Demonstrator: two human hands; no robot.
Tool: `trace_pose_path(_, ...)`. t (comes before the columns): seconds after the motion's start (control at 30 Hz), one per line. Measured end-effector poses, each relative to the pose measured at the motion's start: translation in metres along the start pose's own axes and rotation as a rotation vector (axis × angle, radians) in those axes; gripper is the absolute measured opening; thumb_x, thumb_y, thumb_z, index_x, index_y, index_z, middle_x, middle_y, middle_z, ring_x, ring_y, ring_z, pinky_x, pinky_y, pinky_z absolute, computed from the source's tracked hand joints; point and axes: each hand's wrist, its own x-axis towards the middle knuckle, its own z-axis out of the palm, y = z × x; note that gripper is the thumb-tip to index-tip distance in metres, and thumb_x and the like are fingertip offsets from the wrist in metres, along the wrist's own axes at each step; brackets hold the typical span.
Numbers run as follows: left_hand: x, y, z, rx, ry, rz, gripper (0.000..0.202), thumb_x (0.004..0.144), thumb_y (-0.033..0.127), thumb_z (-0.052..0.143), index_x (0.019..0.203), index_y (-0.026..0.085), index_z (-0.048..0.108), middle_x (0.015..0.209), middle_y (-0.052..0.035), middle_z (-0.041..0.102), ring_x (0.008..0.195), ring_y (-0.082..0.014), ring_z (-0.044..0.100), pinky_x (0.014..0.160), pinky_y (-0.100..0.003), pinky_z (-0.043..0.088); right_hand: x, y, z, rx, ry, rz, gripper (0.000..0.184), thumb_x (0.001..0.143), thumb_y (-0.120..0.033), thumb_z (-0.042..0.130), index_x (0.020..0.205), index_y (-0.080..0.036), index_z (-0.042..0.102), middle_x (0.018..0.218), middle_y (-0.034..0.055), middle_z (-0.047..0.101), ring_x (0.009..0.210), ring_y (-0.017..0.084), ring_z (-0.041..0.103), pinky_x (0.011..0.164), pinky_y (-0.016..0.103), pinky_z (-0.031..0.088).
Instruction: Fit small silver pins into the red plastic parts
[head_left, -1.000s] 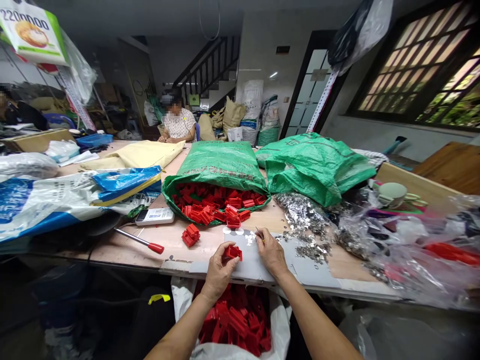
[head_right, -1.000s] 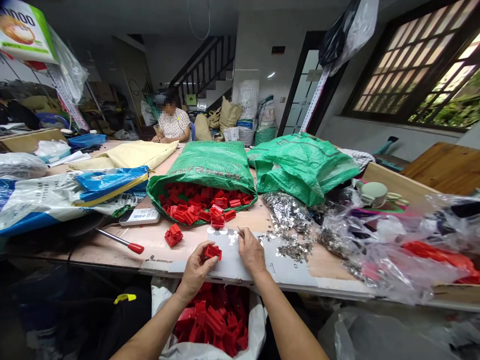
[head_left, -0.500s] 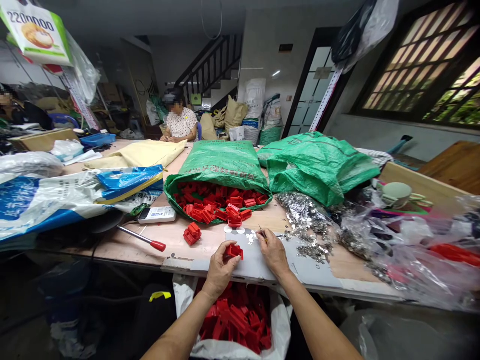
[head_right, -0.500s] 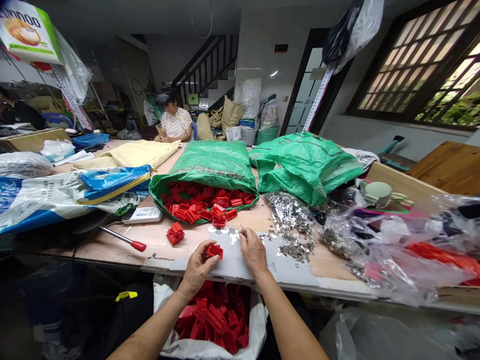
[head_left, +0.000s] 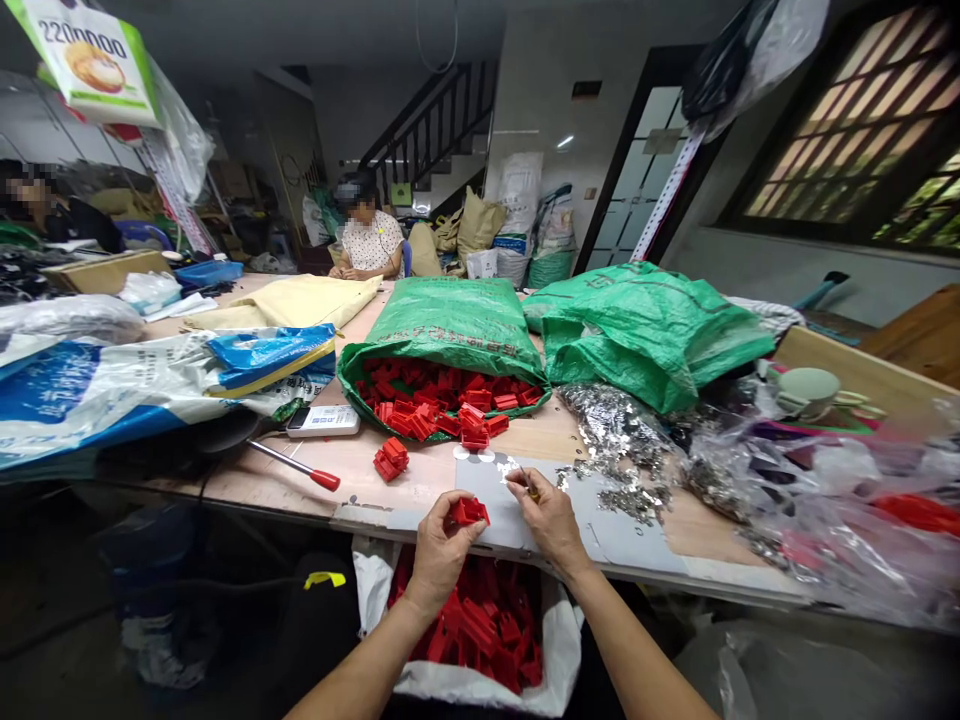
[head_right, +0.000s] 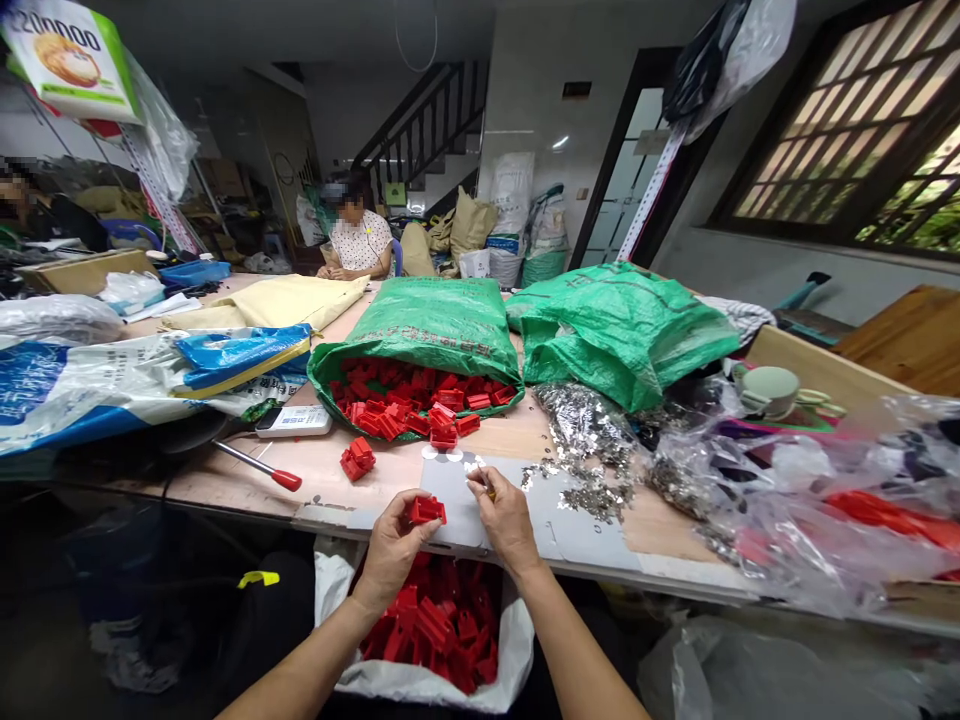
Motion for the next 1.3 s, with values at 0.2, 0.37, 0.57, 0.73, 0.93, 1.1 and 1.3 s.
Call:
trace_pose_path(0.2, -0.016, 0.018, 0.002, 0.044, 0.007, 0.041, 0.027, 0.075, 0.029, 0.071, 0.099, 0.019, 0.063, 0.095, -0.0054, 0.068, 0.086, -0.0190, 0.064, 0.082, -0.031, 0.051, -0.023, -0.024, 0.020, 0.216, -0.079, 0.053, 0.033, 0.080, -0.051, 0.059, 0.087, -0.018, 0.062, 0.084, 0.0049, 0.065, 0.077, 0.019, 0.060, 0.071, 0.028, 0.047)
trace_pose_path(0.37, -0.020, 0.029, 0.004, -0.030, 0.036, 0.015, 0.028, 0.075, 0.028, 0.072, 0.099, 0.019, 0.062, 0.096, -0.0054, 0.068, 0.087, -0.0187, 0.065, 0.082, -0.030, 0.051, -0.033, -0.024, 0.024, 0.305, -0.104, 0.107, 0.038, 0.081, -0.056, 0.059, 0.087, -0.018, 0.060, 0.077, 0.0033, 0.062, 0.069, 0.018, 0.057, 0.060, 0.027, 0.045)
trace_pose_path(0.57, -0.021, 0.037, -0.001, 0.097, 0.010, 0.124, 0.026, 0.077, 0.026, 0.070, 0.101, 0.020, 0.064, 0.098, -0.0053, 0.068, 0.089, -0.0186, 0.065, 0.080, -0.030, 0.052, -0.040, -0.025, 0.014, 0.326, -0.142, 0.121, 0.033, 0.081, -0.051, 0.062, 0.086, -0.018, 0.062, 0.082, 0.0043, 0.062, 0.076, 0.019, 0.058, 0.069, 0.028, 0.045)
trace_pose_path(0.73, -0.021, 0.039, -0.005, 0.291, -0.034, 0.297, 0.028, 0.082, 0.024, 0.066, 0.110, 0.022, 0.064, 0.106, -0.0071, 0.068, 0.100, -0.0200, 0.063, 0.089, -0.034, 0.051, -0.043, -0.029, 0.008, 0.248, -0.154, 0.120, 0.035, 0.081, -0.052, 0.062, 0.087, -0.018, 0.062, 0.084, 0.0050, 0.063, 0.078, 0.020, 0.058, 0.072, 0.029, 0.046)
trace_pose_path(0.93, -0.022, 0.043, -0.004, 0.345, -0.110, 0.398, 0.034, 0.085, 0.018, 0.061, 0.118, 0.024, 0.061, 0.110, -0.0064, 0.068, 0.102, -0.0183, 0.063, 0.091, -0.032, 0.051, -0.047, -0.027, 0.013, 0.326, -0.191, 0.155, 0.035, 0.081, -0.052, 0.064, 0.091, -0.019, 0.058, 0.083, 0.0030, 0.061, 0.074, 0.018, 0.057, 0.066, 0.027, 0.048)
trace_pose_path(1.1, -0.025, 0.043, -0.004, 0.283, -0.125, 0.330, 0.036, 0.084, 0.019, 0.062, 0.120, 0.024, 0.061, 0.114, -0.0059, 0.068, 0.104, -0.0185, 0.063, 0.092, -0.031, 0.050, -0.047, -0.030, 0.011, 0.463, -0.270, 0.215, 0.037, 0.078, -0.052, 0.069, 0.092, -0.019, 0.057, 0.075, -0.0017, 0.055, 0.066, 0.013, 0.052, 0.060, 0.024, 0.044)
trace_pose_path(1.3, -0.024, 0.046, -0.003, 0.111, -0.061, 0.011, 0.042, 0.079, 0.026, 0.068, 0.121, 0.021, 0.061, 0.102, -0.0039, 0.071, 0.089, -0.0164, 0.065, 0.085, -0.028, 0.051, -0.046, -0.032, 0.002, 0.549, -0.294, 0.326, 0.043, 0.081, -0.058, 0.064, 0.099, -0.020, 0.053, 0.076, -0.0041, 0.049, 0.048, 0.006, 0.035, 0.044, 0.020, 0.028)
